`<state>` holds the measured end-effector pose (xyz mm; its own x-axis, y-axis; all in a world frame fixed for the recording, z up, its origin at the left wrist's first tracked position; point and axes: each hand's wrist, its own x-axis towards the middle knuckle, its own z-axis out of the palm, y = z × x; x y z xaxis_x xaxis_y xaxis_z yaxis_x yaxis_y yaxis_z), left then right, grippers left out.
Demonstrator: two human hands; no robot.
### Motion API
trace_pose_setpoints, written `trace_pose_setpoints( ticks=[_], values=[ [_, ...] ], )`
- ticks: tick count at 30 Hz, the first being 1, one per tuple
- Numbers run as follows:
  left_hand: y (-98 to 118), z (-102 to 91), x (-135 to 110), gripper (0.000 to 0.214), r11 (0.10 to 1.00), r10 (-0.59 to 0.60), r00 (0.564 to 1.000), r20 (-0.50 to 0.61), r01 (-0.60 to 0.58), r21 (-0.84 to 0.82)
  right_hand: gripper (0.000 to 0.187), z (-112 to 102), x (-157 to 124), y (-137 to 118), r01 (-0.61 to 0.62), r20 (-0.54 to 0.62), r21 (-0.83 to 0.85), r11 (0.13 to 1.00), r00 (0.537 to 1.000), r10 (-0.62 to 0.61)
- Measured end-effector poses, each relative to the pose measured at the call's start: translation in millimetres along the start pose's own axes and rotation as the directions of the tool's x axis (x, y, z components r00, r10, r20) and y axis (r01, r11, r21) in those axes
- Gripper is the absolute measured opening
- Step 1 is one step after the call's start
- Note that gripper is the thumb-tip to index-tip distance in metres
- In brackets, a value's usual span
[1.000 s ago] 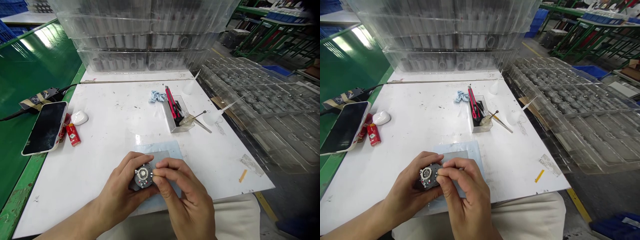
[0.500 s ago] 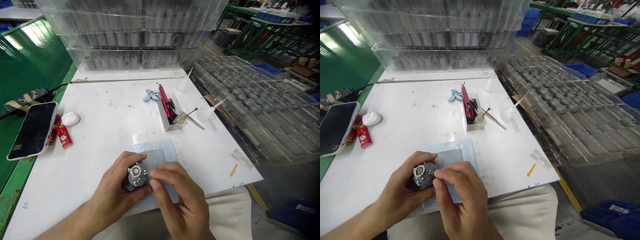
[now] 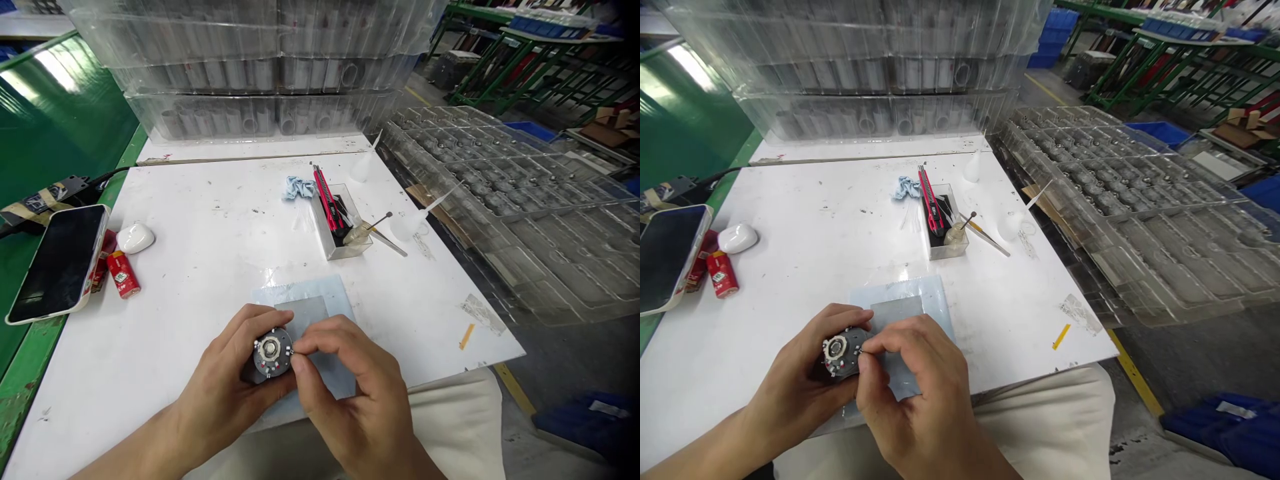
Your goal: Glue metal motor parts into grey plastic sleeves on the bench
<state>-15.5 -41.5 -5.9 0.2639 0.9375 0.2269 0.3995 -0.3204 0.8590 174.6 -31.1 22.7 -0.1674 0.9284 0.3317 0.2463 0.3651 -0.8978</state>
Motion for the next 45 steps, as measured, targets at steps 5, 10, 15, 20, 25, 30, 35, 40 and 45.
trace_pose_setpoints(
  ticks=[5, 10, 15, 20, 25, 30, 35, 40, 45],
  values=[
    [-1.3, -0.8, -0.6, 0.054, 1.0, 0.008, 1.0, 0.015, -0.009, 0.025, 0.014, -1.3, 1.1, 1.0, -0.027, 0.047, 0.001, 1.0, 0.999, 0.027],
    [-2.3, -0.3, -2.0, 0.054, 1.0, 0.018, 1.0, 0.017, -0.018, 0.014, 0.01, -5.2, 3.4, 2.9, -0.031, 0.09, -0.005, 1.0, 0.995, 0.031],
    [-1.8, -0.7, -3.2, 0.056, 0.998, 0.019, 0.999, 0.038, -0.021, 0.064, 0.011, -12.2, 4.6, -1.0, -0.039, 0.147, -0.029, 0.999, 0.988, 0.043],
    [-1.6, -1.5, -4.1, 0.054, 0.991, 0.024, 0.999, 0.048, -0.03, 0.131, 0.012, -15.5, 5.6, -4.6, -0.037, 0.16, -0.07, 0.997, 0.986, 0.048],
    [-2.1, -1.0, -5.5, 0.052, 0.988, 0.025, 0.998, 0.062, -0.034, 0.148, 0.012, -15.2, 4.9, -1.7, -0.034, 0.169, -0.061, 0.998, 0.985, 0.044],
    [-1.0, -0.9, -4.6, 0.051, 0.989, 0.022, 0.998, 0.053, -0.029, 0.148, 0.01, -13.8, 5.4, -4.1, -0.039, 0.16, -0.059, 0.997, 0.986, 0.048],
    [-3.5, 0.7, -5.4, 0.057, 0.995, 0.011, 0.999, 0.038, -0.014, 0.095, 0.009, -21.0, 3.3, -8.1, -0.088, 0.184, -0.031, 0.996, 0.979, 0.092],
    [-10.2, 5.4, -9.9, 0.071, 0.975, -0.207, 0.975, -0.076, 0.2, -0.095, 0.021, -49.1, 15.8, 8.9, -0.197, 0.005, 0.009, 0.98, 0.98, 0.197],
    [4.1, 0.6, -7.6, 0.065, 0.837, -0.396, 0.918, 0.03, 0.375, -0.398, 0.034, -68.3, 69.5, 37.7, -0.199, -0.394, -0.165, 0.966, 0.911, 0.12]
  ],
)
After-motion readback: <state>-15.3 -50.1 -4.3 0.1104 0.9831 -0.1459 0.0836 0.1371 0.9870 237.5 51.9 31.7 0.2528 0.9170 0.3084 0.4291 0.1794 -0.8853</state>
